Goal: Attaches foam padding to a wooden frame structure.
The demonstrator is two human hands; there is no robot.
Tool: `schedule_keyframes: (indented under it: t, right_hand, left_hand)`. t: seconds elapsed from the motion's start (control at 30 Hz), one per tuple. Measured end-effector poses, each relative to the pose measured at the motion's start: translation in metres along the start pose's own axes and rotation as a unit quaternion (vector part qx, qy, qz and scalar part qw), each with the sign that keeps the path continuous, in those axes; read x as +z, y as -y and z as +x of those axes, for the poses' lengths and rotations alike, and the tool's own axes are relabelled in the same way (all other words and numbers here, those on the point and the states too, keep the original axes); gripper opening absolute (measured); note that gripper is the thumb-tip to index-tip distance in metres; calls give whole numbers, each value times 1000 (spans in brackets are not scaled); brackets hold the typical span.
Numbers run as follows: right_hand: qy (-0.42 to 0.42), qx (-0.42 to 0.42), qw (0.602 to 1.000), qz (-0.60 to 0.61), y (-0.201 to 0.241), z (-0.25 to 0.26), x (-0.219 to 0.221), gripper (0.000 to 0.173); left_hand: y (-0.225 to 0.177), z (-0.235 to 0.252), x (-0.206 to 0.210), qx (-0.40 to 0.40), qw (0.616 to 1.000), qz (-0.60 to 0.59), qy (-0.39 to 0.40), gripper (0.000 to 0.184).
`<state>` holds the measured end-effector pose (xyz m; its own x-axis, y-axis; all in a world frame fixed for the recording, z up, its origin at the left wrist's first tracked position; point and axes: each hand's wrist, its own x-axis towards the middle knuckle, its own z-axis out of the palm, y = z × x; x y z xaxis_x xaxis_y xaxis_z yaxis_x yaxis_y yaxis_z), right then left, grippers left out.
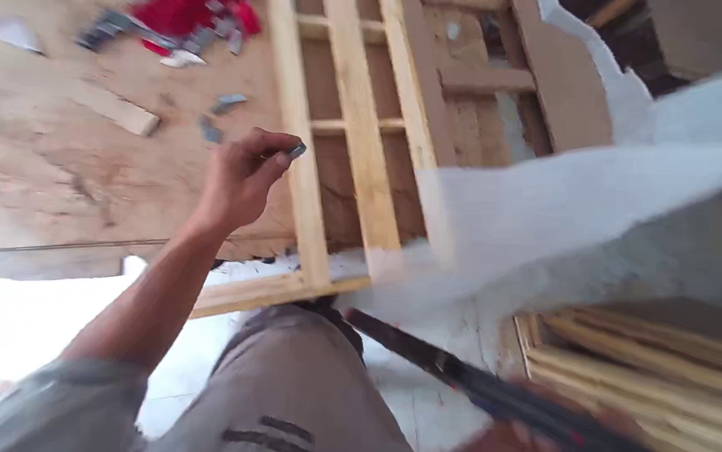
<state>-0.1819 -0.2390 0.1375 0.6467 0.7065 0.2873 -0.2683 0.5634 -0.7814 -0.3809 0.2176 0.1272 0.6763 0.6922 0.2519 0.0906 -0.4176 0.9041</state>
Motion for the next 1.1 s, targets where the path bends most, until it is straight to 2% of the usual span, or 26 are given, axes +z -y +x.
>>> schedule_keyframes:
  t: [0.03,0.13,0.27,0.43,0.6,0.67,0.73,0.8,0.87,0.93,1.0,1.07,1.1]
  right_hand:
    - [-7,-23,999,45,-10,2,6,40]
    - [-21,-71,996,54,-40,15,32,37]
    - [10,-89,995,49,-60,4,52,33]
    - [-5,-140,988,69,-80,-16,71,42]
    - [-41,-168,984,42,-95,-24,92,41]
    - [-51,-196,979,32,-100,-25,97,41]
    - [-60,-222,973,31,-107,-24,105,38]
    - [-55,-238,969,20,-109,-20,112,33]
    - [-27,-240,970,16,-107,-15,113,31]
    - [-6,-235,972,25,-104,-14,111,29]
    - [-29,-250,968,26,-102,-17,114,28]
    - [-68,-257,964,26,-101,-26,114,30]
    - [-62,-230,971,24,-100,-33,108,33]
  left_hand:
    - [-30,-18,27,47,997,-27,49,28]
    - [-96,-58,91,144,967,-137,157,26]
    - [-127,-86,130,164,935,-225,218,22]
    - [-127,-97,109,180,921,-242,245,19]
    - [-109,-102,91,185,910,-273,250,10]
    - [-103,-108,83,234,908,-241,250,12]
    - [-94,-116,74,325,900,-160,245,23]
    - [-80,-119,62,370,884,-118,259,33]
    - [-55,-113,42,330,909,-101,233,34]
    - [-13,-91,7,247,952,-35,176,38]
    - [35,-63,-31,137,979,82,125,48]
    - [73,-41,-65,-16,975,206,82,52]
    - [87,-33,-84,-90,964,246,55,51]
